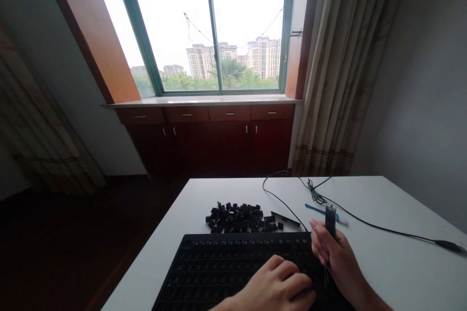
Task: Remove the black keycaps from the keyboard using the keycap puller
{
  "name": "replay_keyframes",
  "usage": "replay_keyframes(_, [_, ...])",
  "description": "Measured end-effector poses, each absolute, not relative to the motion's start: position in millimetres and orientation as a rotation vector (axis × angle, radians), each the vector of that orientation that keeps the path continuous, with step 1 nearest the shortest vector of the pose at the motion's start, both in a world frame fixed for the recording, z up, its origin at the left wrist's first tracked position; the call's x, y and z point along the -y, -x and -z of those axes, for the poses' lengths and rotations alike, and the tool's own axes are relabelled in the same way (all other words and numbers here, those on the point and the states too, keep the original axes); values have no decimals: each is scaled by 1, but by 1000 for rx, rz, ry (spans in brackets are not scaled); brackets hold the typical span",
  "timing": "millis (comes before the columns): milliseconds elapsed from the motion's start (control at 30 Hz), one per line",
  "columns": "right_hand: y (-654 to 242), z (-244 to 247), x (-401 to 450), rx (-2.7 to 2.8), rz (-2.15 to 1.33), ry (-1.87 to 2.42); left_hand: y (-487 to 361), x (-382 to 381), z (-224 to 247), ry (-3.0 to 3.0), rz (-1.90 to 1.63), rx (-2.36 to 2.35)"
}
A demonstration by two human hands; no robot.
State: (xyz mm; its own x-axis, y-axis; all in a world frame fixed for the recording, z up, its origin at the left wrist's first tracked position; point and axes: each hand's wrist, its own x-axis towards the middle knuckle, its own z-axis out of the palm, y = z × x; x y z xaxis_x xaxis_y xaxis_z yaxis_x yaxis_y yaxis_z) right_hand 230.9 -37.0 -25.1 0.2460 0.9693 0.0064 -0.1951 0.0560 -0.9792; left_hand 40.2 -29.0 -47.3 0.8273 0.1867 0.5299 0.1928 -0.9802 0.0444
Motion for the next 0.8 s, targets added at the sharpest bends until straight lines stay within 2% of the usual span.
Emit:
replay_keyframes(133, [-230, 25, 37, 900, -1105, 1139, -42, 38, 77, 2985, 1155, 534])
replay_keyframes(267, [-227, 26, 36, 911, -1096, 1140, -41, 44, 74, 2895, 1306, 568])
replay_keyframes(467, [-219, 21, 37, 914, -1043, 1134, -31, 42, 54, 2908, 1118, 416])
replay_keyframes(800, [-206, -13, 76, 352, -1206, 832, -20, 55, 22, 3396, 985, 784])
